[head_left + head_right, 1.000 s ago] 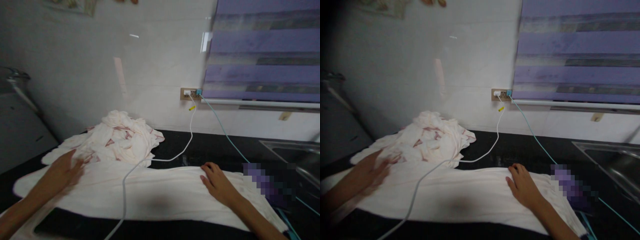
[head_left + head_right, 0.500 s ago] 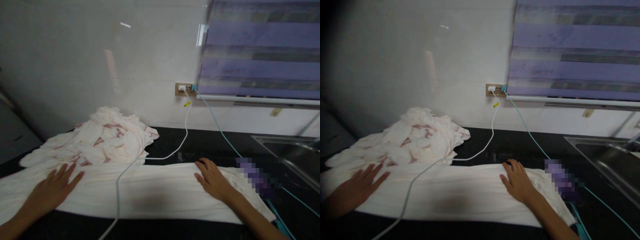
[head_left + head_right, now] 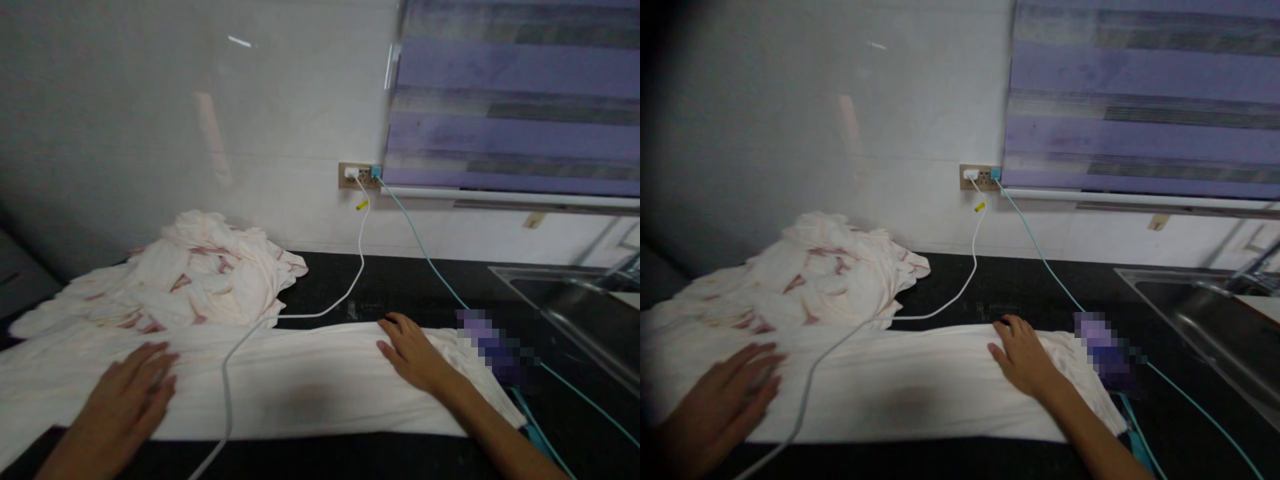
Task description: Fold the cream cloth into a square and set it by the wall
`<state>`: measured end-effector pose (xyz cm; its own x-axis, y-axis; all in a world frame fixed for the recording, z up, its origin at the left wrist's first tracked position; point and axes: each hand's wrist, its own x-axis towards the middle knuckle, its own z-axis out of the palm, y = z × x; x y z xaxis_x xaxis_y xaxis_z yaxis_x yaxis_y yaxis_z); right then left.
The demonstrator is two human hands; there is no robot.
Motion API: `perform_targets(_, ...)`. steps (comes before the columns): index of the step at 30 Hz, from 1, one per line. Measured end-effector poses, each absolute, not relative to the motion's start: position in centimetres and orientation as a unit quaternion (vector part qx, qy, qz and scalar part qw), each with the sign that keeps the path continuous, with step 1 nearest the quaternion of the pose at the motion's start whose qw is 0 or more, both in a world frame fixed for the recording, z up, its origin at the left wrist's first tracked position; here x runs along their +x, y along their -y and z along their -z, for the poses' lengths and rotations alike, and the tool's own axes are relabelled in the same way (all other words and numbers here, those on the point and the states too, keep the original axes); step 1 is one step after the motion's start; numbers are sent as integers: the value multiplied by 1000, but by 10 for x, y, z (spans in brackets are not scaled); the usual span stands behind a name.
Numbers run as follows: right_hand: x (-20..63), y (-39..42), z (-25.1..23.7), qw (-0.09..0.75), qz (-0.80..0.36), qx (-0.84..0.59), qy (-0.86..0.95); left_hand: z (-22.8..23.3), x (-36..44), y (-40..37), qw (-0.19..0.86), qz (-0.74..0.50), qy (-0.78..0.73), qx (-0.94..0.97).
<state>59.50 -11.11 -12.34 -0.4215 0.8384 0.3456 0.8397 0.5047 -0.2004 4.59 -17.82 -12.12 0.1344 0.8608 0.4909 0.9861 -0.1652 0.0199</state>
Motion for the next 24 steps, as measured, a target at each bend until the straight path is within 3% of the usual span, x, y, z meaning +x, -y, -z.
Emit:
perform_targets(7, 593, 116, 115, 239, -33, -508, 827, 126, 221, 193, 109, 274, 484, -824)
perform_targets(12, 608, 112, 97, 268, -21, -559, 784, 87, 360, 166, -58, 217, 386, -895)
perform_targets(18, 644, 104, 84, 119, 7, -658, 743, 81, 469, 97, -137, 179, 377, -898)
perform_targets(24, 648, 113, 79, 63, 8, -662, 747, 110, 479, 97, -121, 197, 341, -911)
